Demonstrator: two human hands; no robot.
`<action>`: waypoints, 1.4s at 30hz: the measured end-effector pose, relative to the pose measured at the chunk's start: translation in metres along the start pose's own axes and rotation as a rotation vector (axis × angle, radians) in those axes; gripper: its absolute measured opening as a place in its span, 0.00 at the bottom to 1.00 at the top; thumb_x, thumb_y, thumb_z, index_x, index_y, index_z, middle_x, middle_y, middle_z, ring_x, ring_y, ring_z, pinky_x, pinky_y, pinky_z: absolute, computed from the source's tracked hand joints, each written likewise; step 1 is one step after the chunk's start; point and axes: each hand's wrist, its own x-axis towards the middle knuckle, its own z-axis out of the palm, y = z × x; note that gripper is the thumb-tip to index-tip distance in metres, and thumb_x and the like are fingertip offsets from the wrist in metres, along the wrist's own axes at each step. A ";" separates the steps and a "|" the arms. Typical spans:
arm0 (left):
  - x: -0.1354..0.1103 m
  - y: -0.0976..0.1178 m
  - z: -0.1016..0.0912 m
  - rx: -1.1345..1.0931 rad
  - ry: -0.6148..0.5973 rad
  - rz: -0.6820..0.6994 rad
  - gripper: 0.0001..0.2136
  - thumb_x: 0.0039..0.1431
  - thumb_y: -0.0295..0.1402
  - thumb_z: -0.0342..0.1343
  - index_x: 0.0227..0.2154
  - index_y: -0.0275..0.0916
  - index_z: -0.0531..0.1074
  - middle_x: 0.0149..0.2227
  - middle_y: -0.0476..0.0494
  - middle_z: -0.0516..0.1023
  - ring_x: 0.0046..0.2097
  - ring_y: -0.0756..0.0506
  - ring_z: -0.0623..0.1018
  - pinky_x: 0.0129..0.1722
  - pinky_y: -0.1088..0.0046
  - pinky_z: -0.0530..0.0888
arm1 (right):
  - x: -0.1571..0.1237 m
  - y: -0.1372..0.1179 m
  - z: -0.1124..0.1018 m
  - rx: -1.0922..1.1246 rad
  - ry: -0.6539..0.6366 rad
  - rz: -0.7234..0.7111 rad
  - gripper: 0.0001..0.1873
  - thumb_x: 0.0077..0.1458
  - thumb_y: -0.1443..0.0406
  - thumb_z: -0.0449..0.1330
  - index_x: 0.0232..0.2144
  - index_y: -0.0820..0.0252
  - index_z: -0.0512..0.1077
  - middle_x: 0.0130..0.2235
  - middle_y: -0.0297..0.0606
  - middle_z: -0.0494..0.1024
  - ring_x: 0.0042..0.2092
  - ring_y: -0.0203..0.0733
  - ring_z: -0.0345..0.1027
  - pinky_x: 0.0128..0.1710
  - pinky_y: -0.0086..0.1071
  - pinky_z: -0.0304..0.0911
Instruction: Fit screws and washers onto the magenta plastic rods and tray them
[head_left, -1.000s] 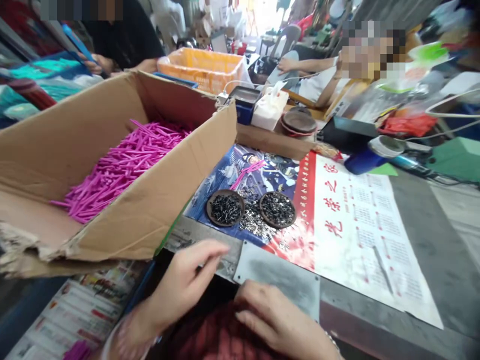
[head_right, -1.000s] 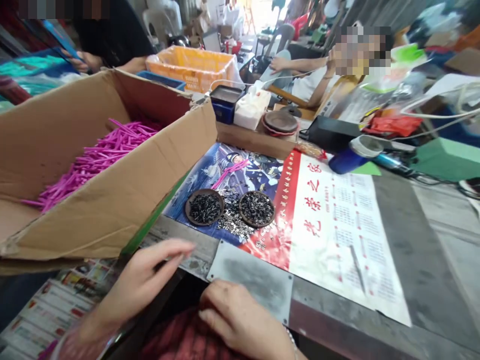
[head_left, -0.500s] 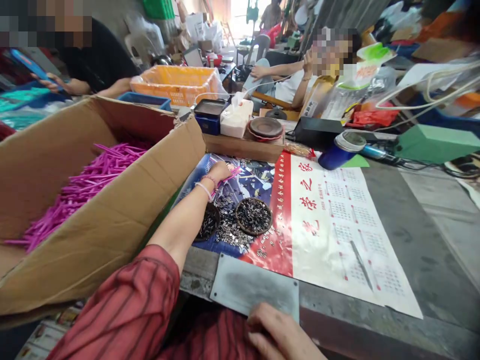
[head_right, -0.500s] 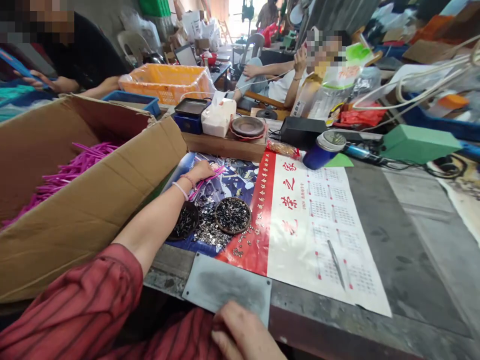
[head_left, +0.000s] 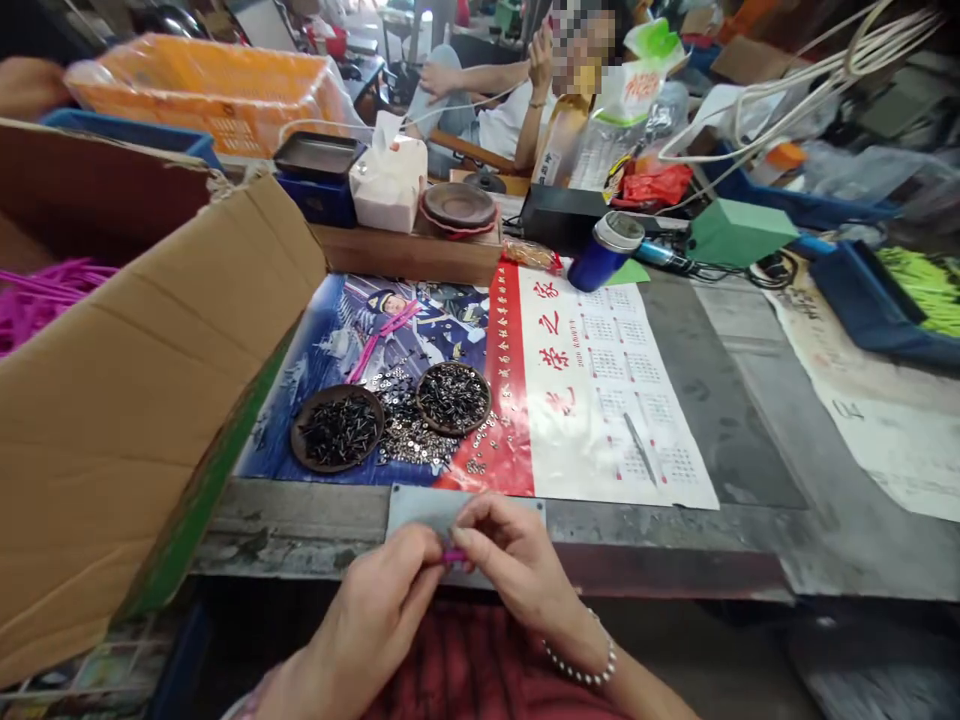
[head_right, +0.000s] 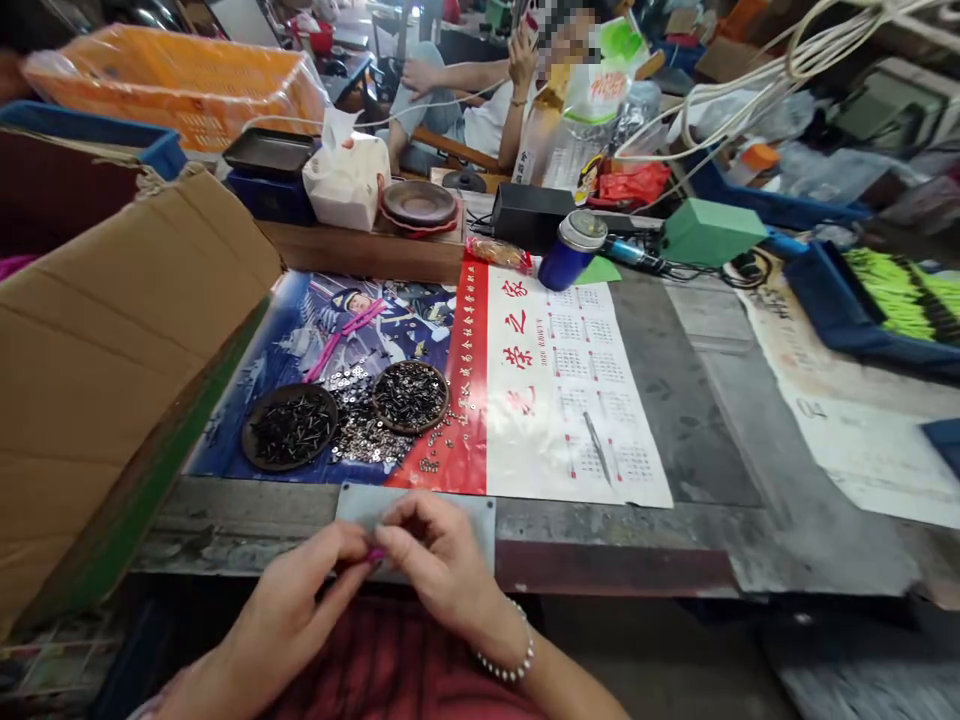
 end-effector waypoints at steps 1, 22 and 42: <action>-0.007 -0.003 0.005 -0.040 -0.020 -0.044 0.07 0.67 0.31 0.53 0.33 0.46 0.73 0.34 0.48 0.80 0.35 0.46 0.80 0.36 0.74 0.75 | 0.000 0.000 0.004 -0.026 -0.029 0.011 0.17 0.60 0.51 0.64 0.31 0.57 0.71 0.28 0.31 0.71 0.27 0.35 0.65 0.27 0.28 0.64; -0.028 -0.021 0.006 -0.513 0.035 -0.404 0.12 0.59 0.45 0.61 0.35 0.42 0.78 0.26 0.48 0.79 0.27 0.47 0.79 0.31 0.74 0.76 | 0.153 -0.020 -0.150 -1.141 0.176 -0.329 0.14 0.63 0.63 0.53 0.47 0.59 0.74 0.49 0.49 0.81 0.49 0.53 0.75 0.52 0.49 0.71; -0.031 -0.031 -0.004 -0.607 0.075 -0.463 0.20 0.57 0.55 0.60 0.35 0.42 0.78 0.28 0.49 0.75 0.24 0.50 0.70 0.25 0.78 0.72 | 0.211 -0.029 -0.116 -1.296 -0.219 -0.432 0.13 0.65 0.71 0.53 0.44 0.64 0.77 0.45 0.48 0.80 0.47 0.47 0.75 0.50 0.40 0.70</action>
